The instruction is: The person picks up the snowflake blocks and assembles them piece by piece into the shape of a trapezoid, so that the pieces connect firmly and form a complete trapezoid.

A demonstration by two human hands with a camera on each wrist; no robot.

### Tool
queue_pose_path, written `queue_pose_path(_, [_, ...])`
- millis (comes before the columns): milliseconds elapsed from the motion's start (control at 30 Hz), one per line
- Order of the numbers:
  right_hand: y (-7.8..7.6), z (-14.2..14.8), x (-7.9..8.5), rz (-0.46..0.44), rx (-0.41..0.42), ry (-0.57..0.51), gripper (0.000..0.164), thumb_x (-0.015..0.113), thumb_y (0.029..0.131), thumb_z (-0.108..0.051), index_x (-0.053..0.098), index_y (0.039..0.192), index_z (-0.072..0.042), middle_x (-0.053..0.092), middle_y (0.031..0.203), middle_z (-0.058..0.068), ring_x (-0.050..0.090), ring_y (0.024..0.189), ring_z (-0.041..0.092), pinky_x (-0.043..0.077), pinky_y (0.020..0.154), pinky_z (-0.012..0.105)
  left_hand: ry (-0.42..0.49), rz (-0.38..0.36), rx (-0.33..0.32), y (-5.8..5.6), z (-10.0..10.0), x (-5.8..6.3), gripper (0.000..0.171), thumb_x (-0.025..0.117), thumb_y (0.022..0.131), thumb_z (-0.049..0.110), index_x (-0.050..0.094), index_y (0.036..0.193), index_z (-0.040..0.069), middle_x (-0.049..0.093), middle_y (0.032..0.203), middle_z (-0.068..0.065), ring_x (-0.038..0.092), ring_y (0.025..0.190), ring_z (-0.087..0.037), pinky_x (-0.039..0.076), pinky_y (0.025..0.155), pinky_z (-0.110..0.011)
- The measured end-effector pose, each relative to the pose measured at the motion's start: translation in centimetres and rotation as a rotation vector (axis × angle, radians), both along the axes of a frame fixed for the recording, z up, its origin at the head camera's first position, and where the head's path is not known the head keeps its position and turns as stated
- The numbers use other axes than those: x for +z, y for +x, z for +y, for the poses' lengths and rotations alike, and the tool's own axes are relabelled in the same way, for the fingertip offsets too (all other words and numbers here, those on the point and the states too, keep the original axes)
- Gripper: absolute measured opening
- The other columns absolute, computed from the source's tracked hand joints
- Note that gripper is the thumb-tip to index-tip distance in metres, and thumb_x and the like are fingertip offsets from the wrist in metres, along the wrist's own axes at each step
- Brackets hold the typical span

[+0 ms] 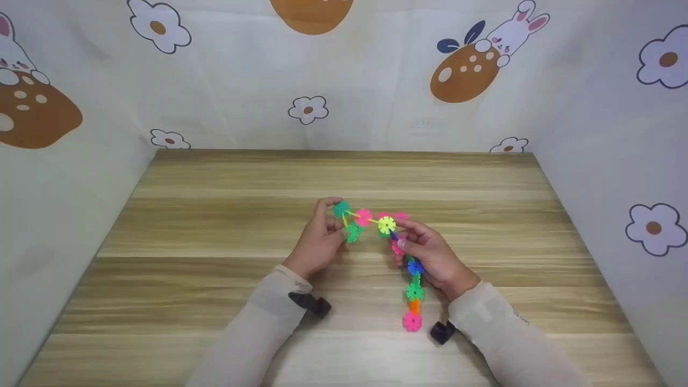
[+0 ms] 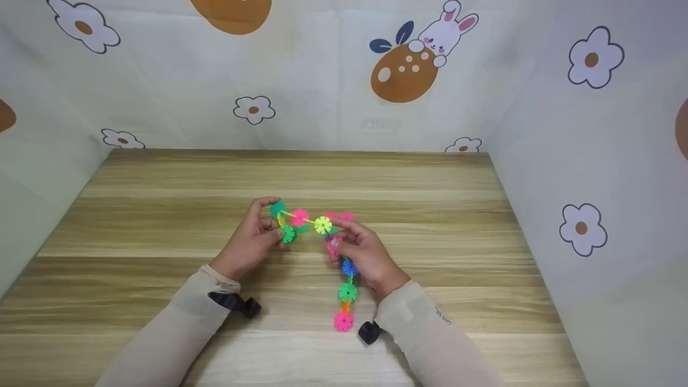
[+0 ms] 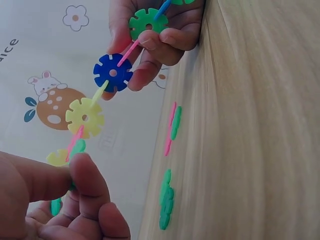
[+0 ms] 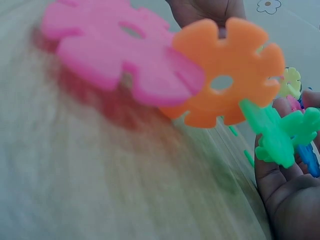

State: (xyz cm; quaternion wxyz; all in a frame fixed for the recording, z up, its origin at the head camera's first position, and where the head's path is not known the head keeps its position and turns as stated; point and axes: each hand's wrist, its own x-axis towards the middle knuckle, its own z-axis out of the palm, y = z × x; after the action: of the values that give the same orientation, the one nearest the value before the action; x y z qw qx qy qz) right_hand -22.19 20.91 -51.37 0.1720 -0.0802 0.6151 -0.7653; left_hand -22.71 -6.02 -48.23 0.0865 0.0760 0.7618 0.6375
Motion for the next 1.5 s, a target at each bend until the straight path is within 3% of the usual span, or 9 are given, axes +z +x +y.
queue_pose_path(200, [0.02, 0.02, 0.03, -0.006, 0.004, 0.002, 0.05, 0.063, 0.102, -0.001, 0.054, 0.151, -0.007, 0.067, 0.109, 0.005, 0.067, 0.074, 0.015, 0.062, 0.074, 0.032, 0.001, 0.0, 0.021, 0.04, 0.2, 0.12, 0.06, 0.052, 0.102, -0.001, 0.031, 0.156, 0.017, 0.06, 0.085, -0.006, 0.053, 0.062, -0.018, 0.045, 0.054, -0.026])
queue_pose_path(467, [-0.07, 0.0, -0.11, -0.002, 0.002, -0.004, 0.05, 0.064, 0.102, -0.002, 0.054, 0.151, -0.006, 0.066, 0.109, 0.005, 0.067, 0.074, 0.014, 0.062, 0.074, 0.032, -0.026, 0.017, 0.058, 0.21, 0.62, 0.35, 0.06, 0.052, 0.102, -0.002, 0.034, 0.155, 0.021, 0.06, 0.087, -0.007, 0.058, 0.068, -0.026, 0.047, 0.057, -0.028])
queue_pose_path(567, [-0.08, 0.0, -0.15, 0.001, -0.001, -0.006, 0.049, 0.064, 0.102, -0.001, 0.055, 0.15, -0.006, 0.066, 0.109, 0.005, 0.067, 0.074, 0.014, 0.062, 0.074, 0.032, -0.03, 0.022, 0.05, 0.24, 0.68, 0.35, 0.064, 0.053, 0.102, -0.003, 0.033, 0.155, 0.025, 0.06, 0.089, -0.006, 0.062, 0.073, -0.028, 0.051, 0.062, -0.03])
queue_pose_path(733, [0.03, -0.01, -0.03, -0.005, -0.003, -0.014, 0.047, 0.063, 0.102, 0.0, 0.058, 0.148, -0.009, 0.066, 0.108, 0.004, 0.067, 0.074, 0.014, 0.062, 0.074, 0.032, -0.001, 0.023, 0.017, 0.27, 0.6, 0.34, 0.075, 0.054, 0.094, -0.009, 0.03, 0.157, 0.024, 0.053, 0.09, -0.005, 0.061, 0.072, -0.02, 0.054, 0.067, -0.031])
queue_pose_path(1033, [0.06, 0.04, 0.04, 0.002, 0.007, -0.01, 0.045, 0.062, 0.102, 0.0, 0.058, 0.146, -0.01, 0.067, 0.109, 0.005, 0.067, 0.073, 0.015, 0.063, 0.077, 0.034, 0.049, -0.055, 0.022, 0.01, 0.26, 0.09, 0.071, 0.055, 0.094, -0.01, 0.034, 0.155, 0.018, 0.055, 0.078, -0.005, 0.063, 0.07, -0.025, 0.055, 0.066, -0.033])
queue_pose_path(1233, [0.09, -0.03, 0.08, -0.002, 0.016, -0.017, 0.047, 0.063, 0.102, 0.0, 0.059, 0.147, -0.011, 0.067, 0.108, 0.005, 0.067, 0.073, 0.016, 0.063, 0.077, 0.035, 0.105, -0.094, 0.037, 0.06, 0.28, 0.15, 0.068, 0.055, 0.095, -0.011, 0.036, 0.153, 0.019, 0.054, 0.078, -0.006, 0.065, 0.074, -0.027, 0.06, 0.074, -0.039])
queue_pose_path(1500, [-0.01, 0.07, -0.1, 0.013, 0.023, -0.014, 0.045, 0.064, 0.102, -0.001, 0.061, 0.145, -0.013, 0.067, 0.109, 0.004, 0.068, 0.074, 0.014, 0.063, 0.076, 0.033, 0.15, -0.124, 0.064, 0.01, 0.39, 0.32, 0.068, 0.055, 0.094, -0.014, 0.036, 0.153, 0.014, 0.051, 0.078, -0.004, 0.059, 0.072, -0.019, 0.063, 0.081, -0.044])
